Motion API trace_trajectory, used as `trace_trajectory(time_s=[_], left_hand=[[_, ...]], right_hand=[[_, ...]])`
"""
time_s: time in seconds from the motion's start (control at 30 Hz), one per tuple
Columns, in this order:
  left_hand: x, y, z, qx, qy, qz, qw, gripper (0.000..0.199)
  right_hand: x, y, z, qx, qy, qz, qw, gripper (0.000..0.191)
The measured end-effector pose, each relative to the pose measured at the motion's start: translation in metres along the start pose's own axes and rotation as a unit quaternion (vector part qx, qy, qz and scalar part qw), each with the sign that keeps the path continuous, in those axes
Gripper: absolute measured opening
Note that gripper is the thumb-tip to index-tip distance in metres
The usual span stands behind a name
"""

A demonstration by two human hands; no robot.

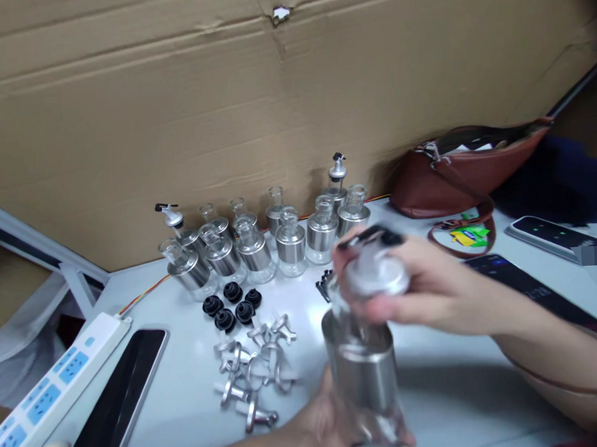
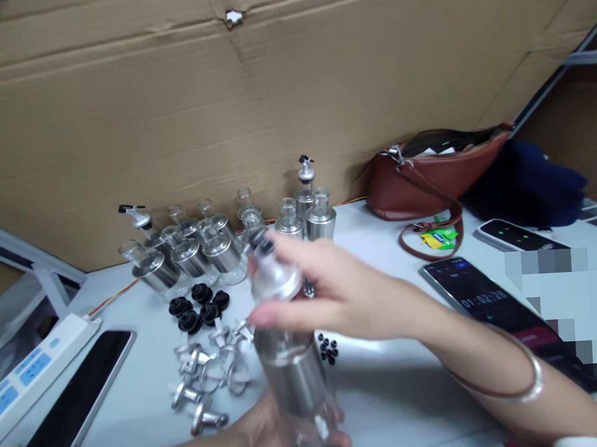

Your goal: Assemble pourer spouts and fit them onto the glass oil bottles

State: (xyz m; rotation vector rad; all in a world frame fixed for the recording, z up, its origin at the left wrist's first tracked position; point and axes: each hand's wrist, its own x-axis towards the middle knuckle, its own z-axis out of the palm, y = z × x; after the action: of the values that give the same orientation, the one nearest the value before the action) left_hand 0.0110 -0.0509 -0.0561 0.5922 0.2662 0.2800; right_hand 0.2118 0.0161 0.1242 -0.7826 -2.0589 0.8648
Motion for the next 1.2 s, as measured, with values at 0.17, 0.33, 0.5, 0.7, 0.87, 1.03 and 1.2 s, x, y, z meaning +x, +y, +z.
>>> trace_trajectory(time_s=[0.17, 0.33, 0.5, 0.7, 0.87, 1.03, 1.2], left_hand=[[0.003, 0.014, 0.014, -0.068, -0.037, 0.022, 0.997, 0.074], [0.003, 0.026, 0.029, -0.105, -0.002, 0.001, 0.994, 0.056], [0.003, 0.029, 0.032, -0.108, 0.009, -0.009, 0.994, 0.053], [0.004, 0.028, 0.028, -0.106, 0.002, -0.012, 0.994, 0.051], [0.005, 0.028, 0.027, -0.104, 0.007, -0.021, 0.994, 0.049], [0.005, 0.028, 0.028, -0.1, 0.012, -0.023, 0.995, 0.047], [0.004, 0.028, 0.029, -0.106, 0.021, 0.0, 0.994, 0.051]], right_hand=[[0.004, 0.004, -0.032, -0.025, 0.274, -0.031, 0.961, 0.031], [0.012, 0.026, -0.042, -0.186, 0.349, 0.028, 0.918, 0.027], [0.018, 0.045, -0.034, -0.28, 0.301, 0.057, 0.91, 0.035], [0.024, 0.057, -0.02, -0.33, 0.171, 0.093, 0.924, 0.033], [0.024, 0.071, -0.016, -0.382, 0.111, 0.063, 0.915, 0.032], [0.023, 0.062, -0.018, -0.435, 0.115, 0.018, 0.893, 0.032], [0.008, 0.044, 0.008, -0.3, 0.119, -0.079, 0.943, 0.022]])
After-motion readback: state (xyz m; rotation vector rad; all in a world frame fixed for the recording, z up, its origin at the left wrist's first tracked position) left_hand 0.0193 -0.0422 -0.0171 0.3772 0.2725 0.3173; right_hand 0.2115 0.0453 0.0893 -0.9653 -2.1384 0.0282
